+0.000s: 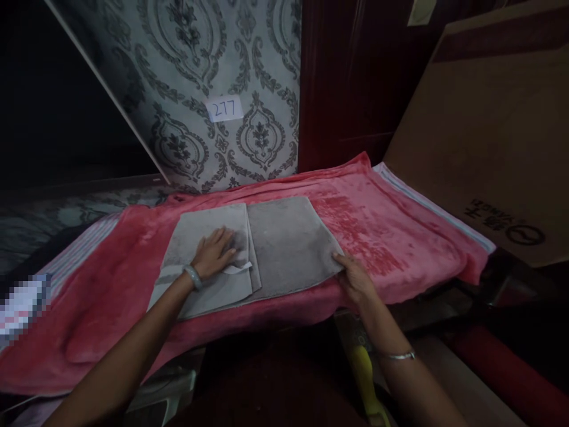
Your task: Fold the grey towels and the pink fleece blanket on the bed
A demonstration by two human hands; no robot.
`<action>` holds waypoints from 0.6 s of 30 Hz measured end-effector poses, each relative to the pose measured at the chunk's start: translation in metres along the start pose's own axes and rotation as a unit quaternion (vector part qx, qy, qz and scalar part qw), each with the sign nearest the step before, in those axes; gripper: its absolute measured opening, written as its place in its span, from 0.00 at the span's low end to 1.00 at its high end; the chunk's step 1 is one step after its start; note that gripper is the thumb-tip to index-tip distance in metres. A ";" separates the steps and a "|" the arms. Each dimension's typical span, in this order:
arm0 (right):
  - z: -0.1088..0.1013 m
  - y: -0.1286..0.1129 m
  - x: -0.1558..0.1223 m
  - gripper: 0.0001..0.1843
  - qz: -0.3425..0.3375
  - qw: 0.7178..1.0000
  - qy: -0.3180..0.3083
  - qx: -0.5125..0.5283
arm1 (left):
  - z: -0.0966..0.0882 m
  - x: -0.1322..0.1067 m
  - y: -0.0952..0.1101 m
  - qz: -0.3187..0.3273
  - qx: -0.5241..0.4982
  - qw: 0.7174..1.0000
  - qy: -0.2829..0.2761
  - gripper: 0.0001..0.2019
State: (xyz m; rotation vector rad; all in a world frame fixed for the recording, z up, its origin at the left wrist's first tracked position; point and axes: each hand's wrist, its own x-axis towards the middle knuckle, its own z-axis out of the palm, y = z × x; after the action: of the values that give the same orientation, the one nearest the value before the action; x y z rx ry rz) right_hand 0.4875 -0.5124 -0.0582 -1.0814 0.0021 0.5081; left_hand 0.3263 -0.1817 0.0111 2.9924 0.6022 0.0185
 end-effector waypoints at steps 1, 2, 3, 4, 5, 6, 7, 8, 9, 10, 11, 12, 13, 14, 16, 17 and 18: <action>0.003 0.003 -0.005 0.16 -0.006 1.000 0.006 0.027 | -0.003 0.009 0.005 0.004 0.003 1.000 0.014 0.30; 0.006 0.007 -0.011 0.17 -0.013 0.999 0.007 0.049 | -0.003 0.019 0.010 0.006 0.006 1.000 0.021 0.30; 0.010 0.011 -0.015 0.18 -0.021 0.997 0.005 0.069 | -0.001 0.028 0.015 0.006 0.007 1.000 0.021 0.31; 0.013 0.014 -0.019 0.18 -0.026 0.996 0.003 0.084 | 0.002 0.037 0.020 0.003 0.008 1.000 0.015 0.31; 0.016 0.018 -0.022 0.18 -0.029 0.995 0.004 0.094 | 0.007 0.045 0.025 -0.001 0.010 1.000 0.006 0.32; 0.019 0.022 -0.024 0.18 -0.032 0.994 0.008 0.100 | 0.014 0.051 0.029 -0.006 0.015 1.000 -0.003 0.32; 0.021 0.024 -0.025 0.19 -0.036 0.994 0.014 0.102 | 0.020 0.055 0.033 -0.010 0.021 1.000 -0.007 0.32; 0.023 0.027 -0.026 0.19 -0.039 0.994 0.023 0.101 | 0.027 0.057 0.036 -0.012 0.028 0.999 -0.007 0.33; 0.024 0.028 -0.026 0.20 -0.040 0.994 0.033 0.098 | 0.033 0.058 0.037 -0.013 0.035 0.999 -0.003 0.33; 0.025 0.029 -0.025 0.21 -0.037 0.994 0.042 0.094 | 0.037 0.058 0.038 -0.013 0.040 0.999 0.004 0.33; 0.024 0.030 -0.024 0.21 -0.030 0.994 0.050 0.092 | 0.040 0.057 0.038 -0.013 0.040 0.999 0.008 0.33; 0.024 0.030 -0.023 0.20 -0.020 0.994 0.059 0.093 | 0.040 0.058 0.037 -0.009 0.036 0.999 0.006 0.33; 0.023 0.030 -0.022 0.20 -0.011 0.993 0.067 0.096 | 0.039 0.059 0.035 -0.005 0.028 1.000 0.000 0.33; 0.021 0.030 -0.021 0.19 -0.004 0.992 0.073 0.099 | 0.037 0.062 0.032 -0.004 0.018 1.000 -0.005 0.33; 0.018 0.031 -0.019 0.19 0.001 0.992 0.079 0.101 | 0.029 0.074 0.023 -0.012 0.003 1.000 -0.007 0.33; 0.016 0.032 -0.019 0.20 -0.002 0.992 0.080 0.099 | 0.025 0.082 0.018 -0.026 0.000 1.000 -0.003 0.33; 0.015 0.033 -0.019 0.20 -0.006 0.992 0.078 0.096 | 0.021 0.090 0.012 -0.048 -0.003 0.999 0.002 0.33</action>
State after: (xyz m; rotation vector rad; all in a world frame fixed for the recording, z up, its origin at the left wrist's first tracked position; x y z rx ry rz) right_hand 0.4545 -0.4955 -0.0742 -0.9298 0.1787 0.4030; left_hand 0.4151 -0.1599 -0.0094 2.9546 0.7439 0.0200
